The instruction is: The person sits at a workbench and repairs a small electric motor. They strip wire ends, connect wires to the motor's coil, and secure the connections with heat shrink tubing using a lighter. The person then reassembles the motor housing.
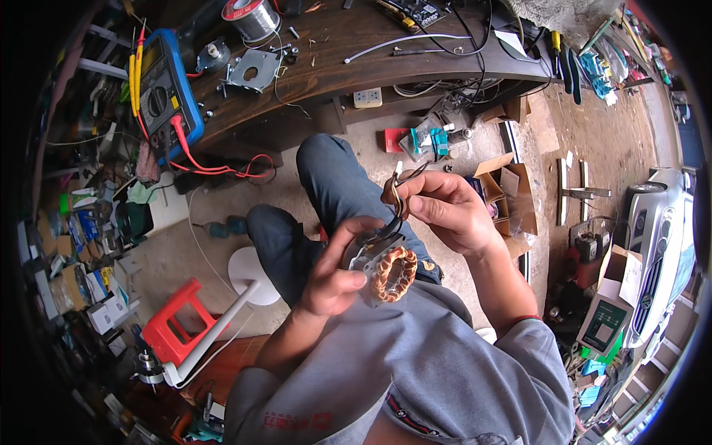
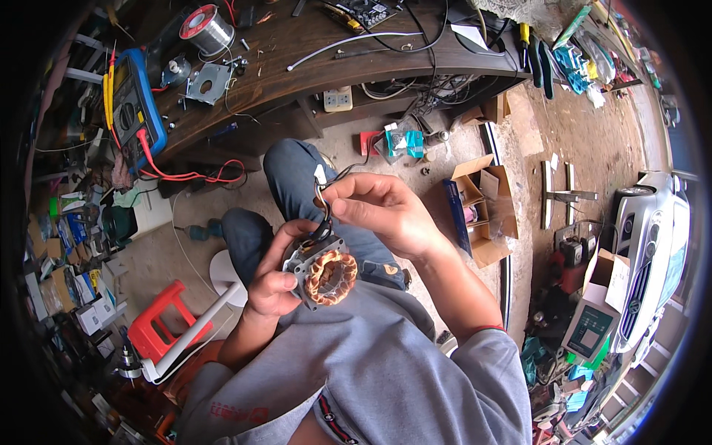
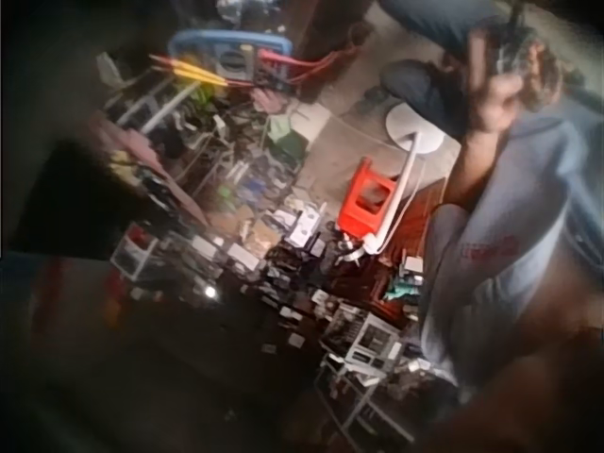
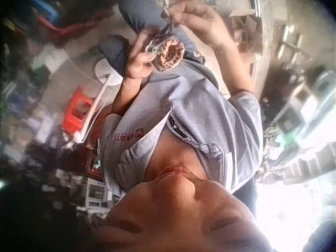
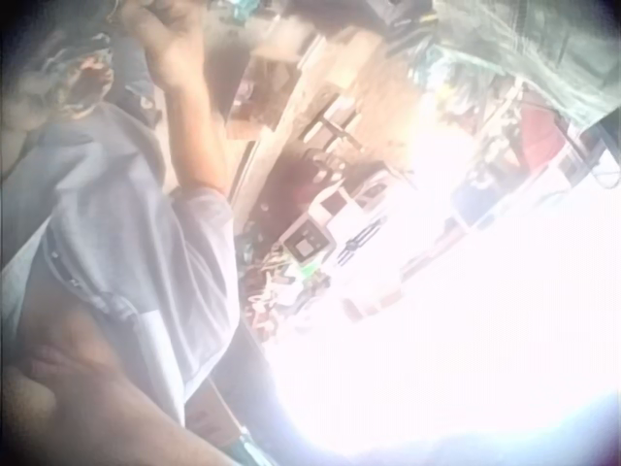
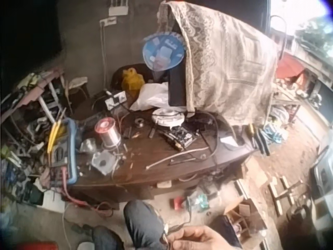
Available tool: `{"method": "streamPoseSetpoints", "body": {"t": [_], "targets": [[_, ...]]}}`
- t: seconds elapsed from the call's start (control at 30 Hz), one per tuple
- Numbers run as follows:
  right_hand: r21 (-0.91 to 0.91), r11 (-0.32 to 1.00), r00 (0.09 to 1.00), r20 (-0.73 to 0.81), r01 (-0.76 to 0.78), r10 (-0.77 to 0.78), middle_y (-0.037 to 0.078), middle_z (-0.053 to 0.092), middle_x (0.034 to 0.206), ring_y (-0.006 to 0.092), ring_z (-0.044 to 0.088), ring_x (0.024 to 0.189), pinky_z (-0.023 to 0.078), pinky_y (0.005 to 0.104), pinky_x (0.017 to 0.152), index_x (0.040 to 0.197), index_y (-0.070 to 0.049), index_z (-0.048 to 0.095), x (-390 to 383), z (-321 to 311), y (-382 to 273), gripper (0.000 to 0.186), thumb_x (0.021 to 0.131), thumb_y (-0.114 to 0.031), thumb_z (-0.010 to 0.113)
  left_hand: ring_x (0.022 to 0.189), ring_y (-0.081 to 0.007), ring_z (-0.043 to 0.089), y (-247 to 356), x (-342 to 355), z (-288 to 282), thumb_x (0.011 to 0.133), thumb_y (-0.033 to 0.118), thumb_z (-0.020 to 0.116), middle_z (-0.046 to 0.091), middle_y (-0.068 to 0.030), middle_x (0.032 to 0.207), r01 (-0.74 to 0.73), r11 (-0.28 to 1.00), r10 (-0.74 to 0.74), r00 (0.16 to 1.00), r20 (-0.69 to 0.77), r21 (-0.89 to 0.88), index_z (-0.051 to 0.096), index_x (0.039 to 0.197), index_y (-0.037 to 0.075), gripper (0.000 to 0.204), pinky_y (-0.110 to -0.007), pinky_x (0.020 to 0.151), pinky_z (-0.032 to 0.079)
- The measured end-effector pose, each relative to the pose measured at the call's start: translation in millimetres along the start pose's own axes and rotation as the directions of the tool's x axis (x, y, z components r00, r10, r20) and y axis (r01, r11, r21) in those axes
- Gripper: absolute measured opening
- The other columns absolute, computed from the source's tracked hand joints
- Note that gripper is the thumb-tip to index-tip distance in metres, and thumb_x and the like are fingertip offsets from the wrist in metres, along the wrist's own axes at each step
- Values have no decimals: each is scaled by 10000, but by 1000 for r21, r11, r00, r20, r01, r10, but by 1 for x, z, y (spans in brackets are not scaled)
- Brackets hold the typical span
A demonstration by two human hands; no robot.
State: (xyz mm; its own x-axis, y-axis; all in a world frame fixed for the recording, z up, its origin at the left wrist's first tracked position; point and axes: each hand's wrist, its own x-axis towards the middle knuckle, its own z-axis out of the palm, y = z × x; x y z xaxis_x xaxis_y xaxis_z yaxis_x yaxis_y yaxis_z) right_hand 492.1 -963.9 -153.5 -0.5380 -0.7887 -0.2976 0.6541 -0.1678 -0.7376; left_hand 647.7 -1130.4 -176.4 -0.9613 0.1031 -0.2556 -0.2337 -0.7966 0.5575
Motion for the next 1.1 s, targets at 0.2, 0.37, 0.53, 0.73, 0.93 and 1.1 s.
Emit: {"method": "streamPoseSetpoints", "body": {"t": [0.2,0.37,0.53,0.73,0.93,1.1], "targets": [[10,1000,999,-26,29,-29,105,679,1055,180,626,988,478,308,900,1046,-12,711,-1,0,7,196,851,9,722,1165,-278,608,-4,-2,6,802,229,644,558,-176,1268,36,999,-36,999,-20,-11,349,1376,11,681,-397,992,509],[114,993,998,30,43,-47,67,670,1064,160,650,991,512,291,877,899,-25,656,-1,-2,13,189,799,124,718,1103,-236,619,-5,-3,6,873,230,606,569,-154,1223,23,1000,-22,998,-61,13,400,1313,13,532,-370,959,511],[-212,971,991,87,114,-98,54,608,1011,153,598,957,456,300,874,939,-4,635,-8,8,-4,243,755,109,749,1135,-219,584,-4,-3,6,889,208,568,547,-153,1253,-17,996,24,997,-78,88,423,1275,16,455,-370,974,492],[-527,820,975,116,221,-188,70,624,949,177,598,943,438,320,892,946,-10,699,-14,18,-2,235,726,48,758,1122,-128,511,-4,-2,4,911,125,481,528,-88,1238,-62,985,73,995,-65,164,443,1281,15,389,-296,983,409],[-731,640,965,98,236,-243,64,622,854,190,552,790,419,329,731,917,-37,717,-7,28,-4,207,734,-95,794,1126,-134,500,-5,0,3,918,152,474,522,-85,1242,-102,985,113,991,-74,136,451,1272,11,381,-319,997,400],[-709,625,943,195,326,-271,70,653,930,189,580,892,439,305,815,901,-21,708,-6,33,0,193,789,-131,820,1129,-151,510,-7,0,-6,935,174,469,532,-87,1237,-117,979,133,987,-85,166,470,1247,13,351,-335,1006,400]]}}
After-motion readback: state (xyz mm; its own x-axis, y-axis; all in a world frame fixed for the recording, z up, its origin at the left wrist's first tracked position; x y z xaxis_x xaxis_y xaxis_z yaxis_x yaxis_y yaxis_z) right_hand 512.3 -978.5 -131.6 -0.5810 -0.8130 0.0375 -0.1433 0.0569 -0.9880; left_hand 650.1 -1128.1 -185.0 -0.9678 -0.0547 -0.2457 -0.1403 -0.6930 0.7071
